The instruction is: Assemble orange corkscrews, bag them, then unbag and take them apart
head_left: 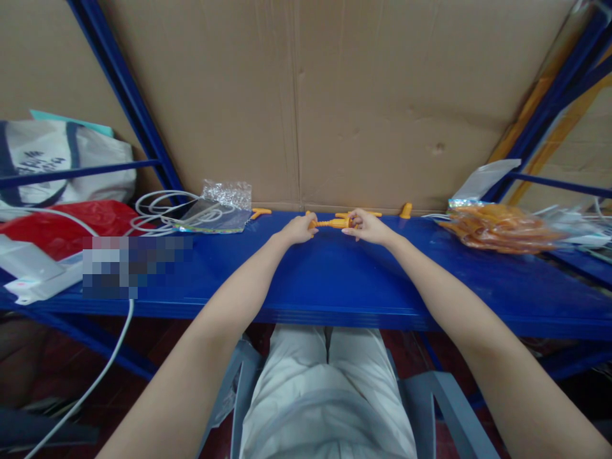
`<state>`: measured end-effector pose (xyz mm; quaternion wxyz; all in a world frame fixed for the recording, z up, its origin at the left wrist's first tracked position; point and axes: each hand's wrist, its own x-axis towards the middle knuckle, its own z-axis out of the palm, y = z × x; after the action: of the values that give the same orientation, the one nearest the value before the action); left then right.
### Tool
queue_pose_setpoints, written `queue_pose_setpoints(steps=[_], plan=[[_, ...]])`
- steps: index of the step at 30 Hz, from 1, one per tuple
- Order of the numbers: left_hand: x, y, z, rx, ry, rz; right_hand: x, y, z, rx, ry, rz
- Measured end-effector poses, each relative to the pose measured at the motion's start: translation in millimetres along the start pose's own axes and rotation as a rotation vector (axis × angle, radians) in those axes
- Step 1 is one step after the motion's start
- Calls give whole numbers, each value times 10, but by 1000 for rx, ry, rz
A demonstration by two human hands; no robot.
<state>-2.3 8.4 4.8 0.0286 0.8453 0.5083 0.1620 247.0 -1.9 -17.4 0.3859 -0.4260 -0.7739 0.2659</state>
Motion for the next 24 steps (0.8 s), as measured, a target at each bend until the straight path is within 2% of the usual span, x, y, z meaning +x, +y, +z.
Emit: queue_pose_setpoints(steps=[8, 16, 24], plan=[[-1, 1, -4, -1, -5, 11, -3, -4, 27, 39, 7, -13], [-25, 31, -25, -51, -10, -14, -20, -42, 45, -53, 34, 31], [-38, 42, -39, -53, -18, -12, -39, -128, 56, 18, -2, 75]])
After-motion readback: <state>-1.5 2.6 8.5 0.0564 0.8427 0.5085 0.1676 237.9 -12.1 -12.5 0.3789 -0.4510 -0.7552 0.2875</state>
